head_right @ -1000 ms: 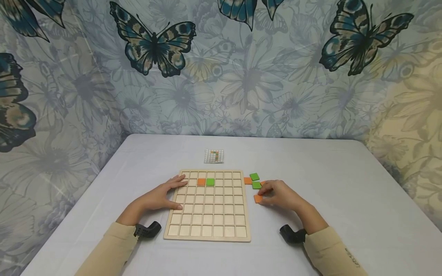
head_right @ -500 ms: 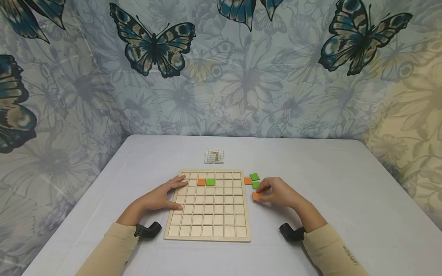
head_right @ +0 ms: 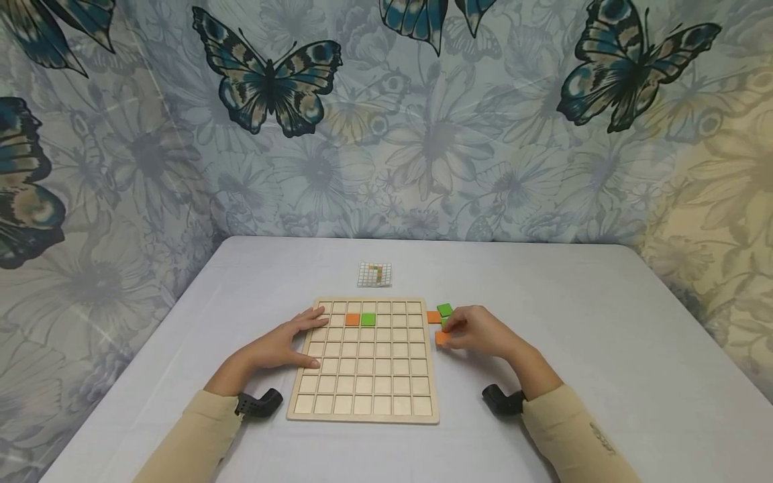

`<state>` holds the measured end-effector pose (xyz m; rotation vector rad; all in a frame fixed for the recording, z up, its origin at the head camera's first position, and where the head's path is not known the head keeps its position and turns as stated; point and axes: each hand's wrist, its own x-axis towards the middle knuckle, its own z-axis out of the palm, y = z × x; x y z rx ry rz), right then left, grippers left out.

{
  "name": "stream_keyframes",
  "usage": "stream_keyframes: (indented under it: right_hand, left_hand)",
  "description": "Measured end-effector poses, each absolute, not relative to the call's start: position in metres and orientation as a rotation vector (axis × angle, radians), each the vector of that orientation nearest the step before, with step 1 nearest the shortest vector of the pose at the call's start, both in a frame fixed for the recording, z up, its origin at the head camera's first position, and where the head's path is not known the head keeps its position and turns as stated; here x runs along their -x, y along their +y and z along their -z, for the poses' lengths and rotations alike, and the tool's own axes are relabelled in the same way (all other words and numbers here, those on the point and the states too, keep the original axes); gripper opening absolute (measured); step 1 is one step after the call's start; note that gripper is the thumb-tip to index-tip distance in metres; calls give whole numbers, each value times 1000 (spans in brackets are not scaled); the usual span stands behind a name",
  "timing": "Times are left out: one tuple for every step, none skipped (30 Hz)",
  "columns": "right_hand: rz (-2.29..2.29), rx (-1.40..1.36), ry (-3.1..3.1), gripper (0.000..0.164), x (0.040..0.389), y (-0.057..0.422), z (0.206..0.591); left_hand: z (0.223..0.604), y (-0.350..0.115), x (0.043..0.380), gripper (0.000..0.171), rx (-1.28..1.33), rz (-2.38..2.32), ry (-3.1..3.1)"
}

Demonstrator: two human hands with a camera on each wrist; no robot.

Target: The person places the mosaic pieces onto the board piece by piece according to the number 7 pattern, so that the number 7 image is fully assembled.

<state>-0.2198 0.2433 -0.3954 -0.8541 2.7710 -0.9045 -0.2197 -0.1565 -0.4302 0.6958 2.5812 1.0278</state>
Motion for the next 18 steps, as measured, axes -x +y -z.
stream_keyframes:
  right_hand:
    - [910, 864, 2766, 17, 221, 243, 395]
    - [919, 864, 2762, 16, 221, 242, 395]
    - [925, 861, 2761, 16, 222, 241, 394]
    - [930, 859, 2756, 16, 223, 241, 394]
    - [930, 854, 2752, 16, 223, 240, 393]
    - [932, 844, 2749, 16, 224, 240, 392]
    - [935, 832, 2749, 16, 225, 239, 392]
    - [935, 824, 2745, 16, 225, 238, 391]
    - [934, 820, 2739, 17, 226, 237, 391]
    - [934, 818, 2733, 17, 227, 236, 390]
    - [935, 810, 2729, 18, 228, 234, 390]
    - [935, 802, 2728, 18, 229, 232, 390]
    - [936, 798, 2727, 19, 230, 231, 389]
    - [936, 797, 2724, 20, 231, 229, 389]
    - [941, 795, 2725, 20, 233, 227, 389]
    - [943, 801, 2723, 21, 233, 225, 389]
    - [945, 806, 2723, 21, 234, 223, 389]
    - [945, 812, 2724, 21, 235, 222, 389]
  left_hand:
    - [430, -157, 220, 86, -697, -1027, 2582]
    - [430, -157, 220, 86, -699, -1022, 2583]
    - [430, -157, 220, 86, -702, -1021, 2584]
    - [430, -157, 220, 86, -705, -1020, 2585]
    - [430, -157, 220, 85, -708, -1020, 2584]
    - [429, -157, 220, 85, -710, -1019, 2585]
    - [429, -157, 220, 85, -711, -1020, 2586]
    - [429, -157, 220, 85, -712, -1020, 2586]
    - [429, -157, 220, 85, -713, -1021, 2585]
    - [429, -157, 220, 85, -713, -1020, 2584]
    - [429, -157, 220, 85, -713, -1021, 2583]
    - [429, -157, 220, 85, -712, -1020, 2582]
    - [429, -157, 219, 85, -712, -1021, 2581]
    - [429, -157, 219, 85, -712, -1022, 2581]
    - [429, -157, 219, 85, -711, -1022, 2580]
    - [429, -157, 219, 85, -710, -1023, 2580]
    - [429, -157, 219, 86, -707, -1023, 2581]
    - [430, -157, 219, 86, -705, -1024, 2580]
